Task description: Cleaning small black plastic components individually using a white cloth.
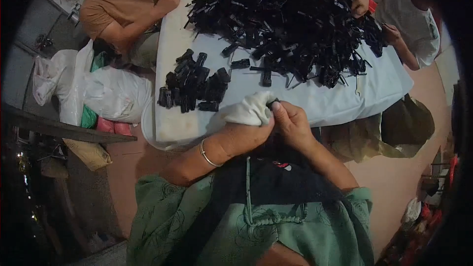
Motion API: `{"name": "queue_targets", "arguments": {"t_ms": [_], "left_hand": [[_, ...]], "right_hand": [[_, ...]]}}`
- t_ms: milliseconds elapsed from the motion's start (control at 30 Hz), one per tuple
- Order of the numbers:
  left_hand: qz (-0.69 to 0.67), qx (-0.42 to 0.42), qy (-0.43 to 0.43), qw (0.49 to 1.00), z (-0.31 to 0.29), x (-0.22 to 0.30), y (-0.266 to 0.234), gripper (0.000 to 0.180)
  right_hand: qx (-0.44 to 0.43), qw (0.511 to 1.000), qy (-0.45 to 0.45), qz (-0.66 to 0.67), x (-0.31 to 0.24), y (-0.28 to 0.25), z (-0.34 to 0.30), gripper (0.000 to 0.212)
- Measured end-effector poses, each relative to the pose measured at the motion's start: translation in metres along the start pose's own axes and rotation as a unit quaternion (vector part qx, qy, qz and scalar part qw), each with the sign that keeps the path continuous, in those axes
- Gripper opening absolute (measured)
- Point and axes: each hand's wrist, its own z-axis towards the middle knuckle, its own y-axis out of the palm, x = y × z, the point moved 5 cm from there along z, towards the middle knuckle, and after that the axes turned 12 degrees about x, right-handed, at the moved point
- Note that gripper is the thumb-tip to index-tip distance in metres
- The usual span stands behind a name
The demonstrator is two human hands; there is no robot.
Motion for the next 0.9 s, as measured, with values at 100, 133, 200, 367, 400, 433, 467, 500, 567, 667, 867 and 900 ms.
{"name": "queue_targets", "arguments": {"t_ms": [100,133,200,367,400,433,467,500,567,667,867,900], "left_hand": [[-0.073,0.071,0.035,0.994,0.004,-0.011,-0.01,0.03],[-0.072,0.072,0.035,0.994,0.005,-0.012,-0.014,0.03],[-0.266,0.022,-0.218,0.939,0.003,-0.031,-0.01,0.034],[-0.059,0.07,0.003,0.996,0.003,-0.028,-0.014,0.032],[-0.119,-0.01,-0.075,0.99,0.002,-0.021,-0.01,0.032],[-0.178,-0.091,-0.152,0.968,-0.002,-0.017,-0.002,0.032],[-0.179,-0.092,-0.152,0.968,-0.004,-0.016,-0.001,0.032],[-0.169,-0.086,-0.098,0.977,-0.006,-0.01,0.001,0.033],[-0.18,-0.099,-0.118,0.972,-0.009,-0.008,0.003,0.034],[-0.275,-0.1,-0.206,0.934,-0.009,-0.013,0.003,0.032],[-0.073,-0.063,-0.019,0.995,-0.007,-0.005,-0.001,0.033],[-0.074,-0.064,-0.018,0.995,-0.006,-0.006,-0.001,0.033]], "right_hand": [[-0.02,0.999,-0.014,-0.021,-0.025,-0.005,0.002,0.023],[-0.017,0.995,-0.044,-0.085,-0.03,-0.007,0.003,0.022],[-0.035,0.991,-0.055,-0.114,-0.024,-0.009,0.004,0.018],[-0.028,0.961,-0.209,-0.182,-0.046,-0.016,0.004,0.012],[-0.026,0.961,-0.207,-0.181,-0.046,-0.016,0.003,0.012],[-0.029,0.972,-0.19,-0.136,-0.044,-0.015,0.003,0.01],[-0.031,0.98,-0.174,-0.091,-0.044,-0.014,0.004,0.008],[-0.03,0.98,-0.174,-0.092,-0.043,-0.014,0.004,0.008],[-0.065,0.997,-0.014,-0.025,-0.028,-0.013,0.003,0.009],[-0.081,0.986,-0.103,-0.101,-0.041,-0.01,-0.001,0.02],[-0.107,0.98,-0.079,-0.148,-0.028,-0.001,-0.001,0.03],[-0.106,0.98,-0.079,-0.149,-0.025,0.0,-0.001,0.03]]}}
